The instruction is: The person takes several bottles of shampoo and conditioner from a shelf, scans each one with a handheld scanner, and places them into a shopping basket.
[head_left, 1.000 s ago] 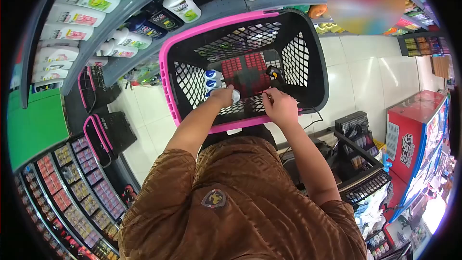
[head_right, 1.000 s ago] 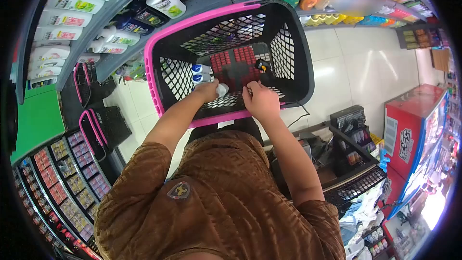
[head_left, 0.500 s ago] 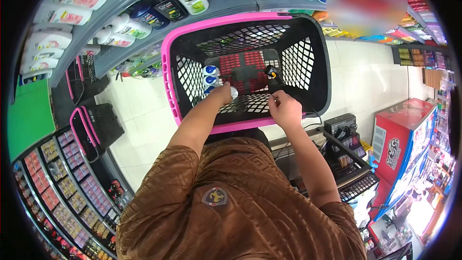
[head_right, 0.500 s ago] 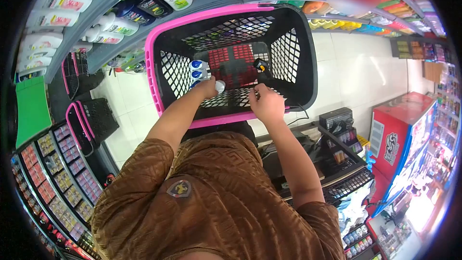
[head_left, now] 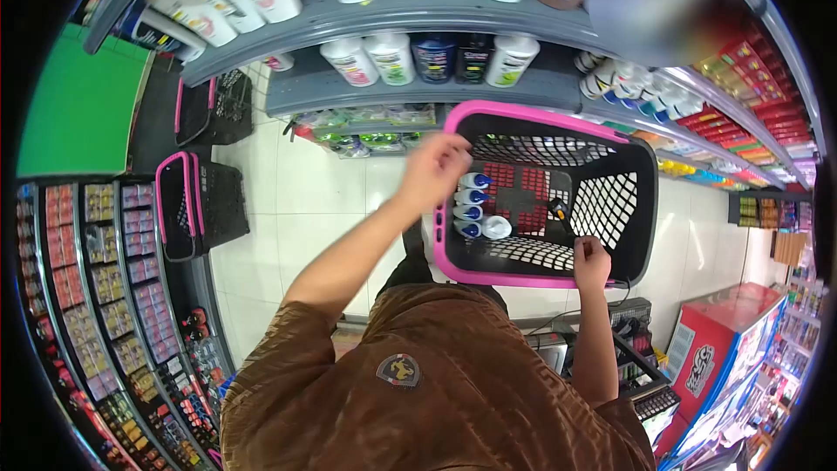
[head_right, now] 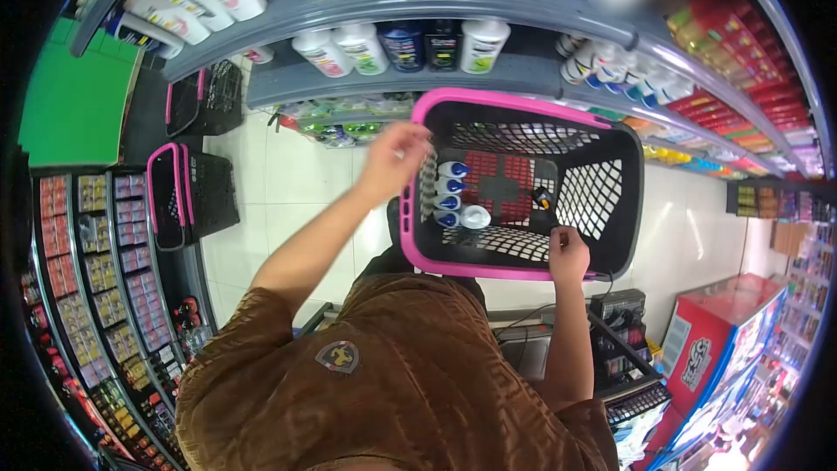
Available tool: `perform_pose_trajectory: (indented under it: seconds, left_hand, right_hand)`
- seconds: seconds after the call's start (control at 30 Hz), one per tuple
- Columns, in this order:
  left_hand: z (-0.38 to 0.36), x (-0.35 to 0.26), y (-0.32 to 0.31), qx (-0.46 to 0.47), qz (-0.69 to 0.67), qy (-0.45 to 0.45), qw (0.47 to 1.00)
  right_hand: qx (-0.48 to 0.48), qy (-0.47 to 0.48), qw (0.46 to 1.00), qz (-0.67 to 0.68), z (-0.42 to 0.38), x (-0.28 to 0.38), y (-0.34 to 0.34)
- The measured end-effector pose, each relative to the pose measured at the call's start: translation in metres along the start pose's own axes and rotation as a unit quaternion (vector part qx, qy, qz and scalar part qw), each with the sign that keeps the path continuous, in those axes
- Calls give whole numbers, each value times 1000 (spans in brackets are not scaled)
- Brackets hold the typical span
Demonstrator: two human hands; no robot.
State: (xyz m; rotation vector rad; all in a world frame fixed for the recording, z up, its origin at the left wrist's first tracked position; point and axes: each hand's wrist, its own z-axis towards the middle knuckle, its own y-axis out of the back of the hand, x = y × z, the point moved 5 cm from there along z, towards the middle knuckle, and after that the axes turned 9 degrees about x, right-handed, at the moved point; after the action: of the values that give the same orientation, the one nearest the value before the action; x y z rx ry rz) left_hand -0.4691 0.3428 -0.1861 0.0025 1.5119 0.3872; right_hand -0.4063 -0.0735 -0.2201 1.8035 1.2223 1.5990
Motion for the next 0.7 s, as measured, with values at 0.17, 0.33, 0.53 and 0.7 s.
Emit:
perform_pose_trajectory:
  seconds: [0.17,0.33,0.53,0.7]
  left_hand:
    - [46,34,203,-330,112,-6,937]
    - [103,16,267,-240,279,-33,929]
    - [113,21,263,-131,536,-27,834]
    - [98,8,252,-30,496,54,866]
  right_hand:
    - [28,112,989,95,-15,112,-32]
    - [49,186,977,95,-38,216,-56]
    - [39,198,974,106,-56,255,-57]
    - [32,180,979,90,-65,247,-58]
